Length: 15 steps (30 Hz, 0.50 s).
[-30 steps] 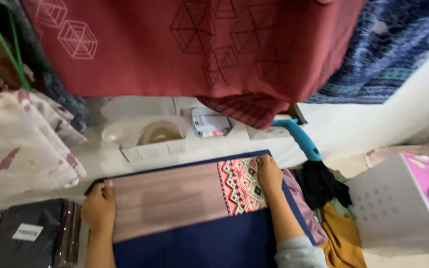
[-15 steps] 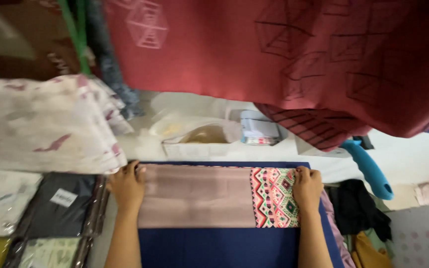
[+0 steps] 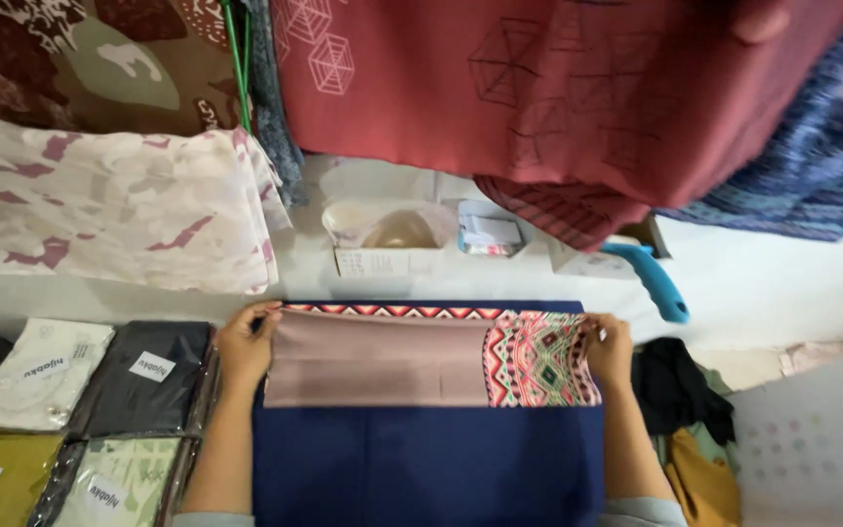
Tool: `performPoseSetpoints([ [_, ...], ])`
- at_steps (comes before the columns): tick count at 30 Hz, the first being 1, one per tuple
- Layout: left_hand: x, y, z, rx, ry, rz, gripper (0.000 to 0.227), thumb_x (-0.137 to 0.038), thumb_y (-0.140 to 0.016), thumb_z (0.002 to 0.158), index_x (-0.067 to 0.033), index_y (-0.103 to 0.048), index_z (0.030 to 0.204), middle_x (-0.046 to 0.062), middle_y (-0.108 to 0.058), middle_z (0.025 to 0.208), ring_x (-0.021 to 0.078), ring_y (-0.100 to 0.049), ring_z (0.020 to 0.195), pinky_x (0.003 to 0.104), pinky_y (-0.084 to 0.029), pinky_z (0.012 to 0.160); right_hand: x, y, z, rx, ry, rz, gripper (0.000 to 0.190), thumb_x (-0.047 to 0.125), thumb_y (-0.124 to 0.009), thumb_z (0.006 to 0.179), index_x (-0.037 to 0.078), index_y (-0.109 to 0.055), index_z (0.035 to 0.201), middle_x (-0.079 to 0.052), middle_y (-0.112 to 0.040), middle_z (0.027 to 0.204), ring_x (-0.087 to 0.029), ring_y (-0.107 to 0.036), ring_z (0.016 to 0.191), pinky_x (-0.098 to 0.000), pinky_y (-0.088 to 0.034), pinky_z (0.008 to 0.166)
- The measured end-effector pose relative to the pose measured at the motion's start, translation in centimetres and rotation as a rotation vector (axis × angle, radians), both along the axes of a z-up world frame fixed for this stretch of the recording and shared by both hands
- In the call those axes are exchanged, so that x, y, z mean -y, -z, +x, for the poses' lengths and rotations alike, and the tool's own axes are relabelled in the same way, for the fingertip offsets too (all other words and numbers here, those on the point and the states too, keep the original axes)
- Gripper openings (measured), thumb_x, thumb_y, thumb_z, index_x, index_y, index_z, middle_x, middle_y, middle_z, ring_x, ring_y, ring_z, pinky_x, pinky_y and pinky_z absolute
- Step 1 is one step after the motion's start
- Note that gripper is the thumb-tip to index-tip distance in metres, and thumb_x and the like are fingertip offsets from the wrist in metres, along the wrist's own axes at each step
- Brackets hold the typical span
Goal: Unfolding a patterned hijab, cleaning it with a lint roller, and folding it neatly.
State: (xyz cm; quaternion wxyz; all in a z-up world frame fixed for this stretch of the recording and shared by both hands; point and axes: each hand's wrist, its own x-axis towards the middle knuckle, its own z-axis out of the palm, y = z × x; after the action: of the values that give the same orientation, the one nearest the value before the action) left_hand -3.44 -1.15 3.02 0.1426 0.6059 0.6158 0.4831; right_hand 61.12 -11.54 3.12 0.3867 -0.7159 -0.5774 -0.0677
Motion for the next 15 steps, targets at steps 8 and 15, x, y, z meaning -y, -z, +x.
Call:
performPoseSetpoints([
  [8, 11.0, -10.0, -2.4, 0.086, 0.209, 0.22, 0.004, -0.016, -0.08, 0.096, -0.0172, -0.077, 0.098, 0.003, -0.074, 0.096, 0.0297, -0.07, 0.111, 0.041, -0.05, 0.105, 13.8, -11.2, -3.7, 0.032, -0.075, 0.334, 0.02, 0.002, -0.076, 0.096, 0.021, -0.071, 0.091, 0.007, -0.072, 0.094, -0.023, -0.06, 0.091, -0.0333, -0.043, 0.095],
  [15, 18.7, 0.6, -6.0, -0.044, 0.321, -0.092, 0.007, -0.019, -0.072, 0.094, -0.0167, -0.077, 0.089, -0.005, -0.082, 0.103, 0.0167, -0.064, 0.123, 0.034, -0.045, 0.113, 23.7, -0.3, -5.5, 0.002, -0.001, -0.057, 0.018, 0.012, -0.073, 0.089, 0.026, -0.082, 0.097, 0.006, -0.076, 0.104, -0.024, -0.057, 0.105, -0.0347, -0.041, 0.1],
])
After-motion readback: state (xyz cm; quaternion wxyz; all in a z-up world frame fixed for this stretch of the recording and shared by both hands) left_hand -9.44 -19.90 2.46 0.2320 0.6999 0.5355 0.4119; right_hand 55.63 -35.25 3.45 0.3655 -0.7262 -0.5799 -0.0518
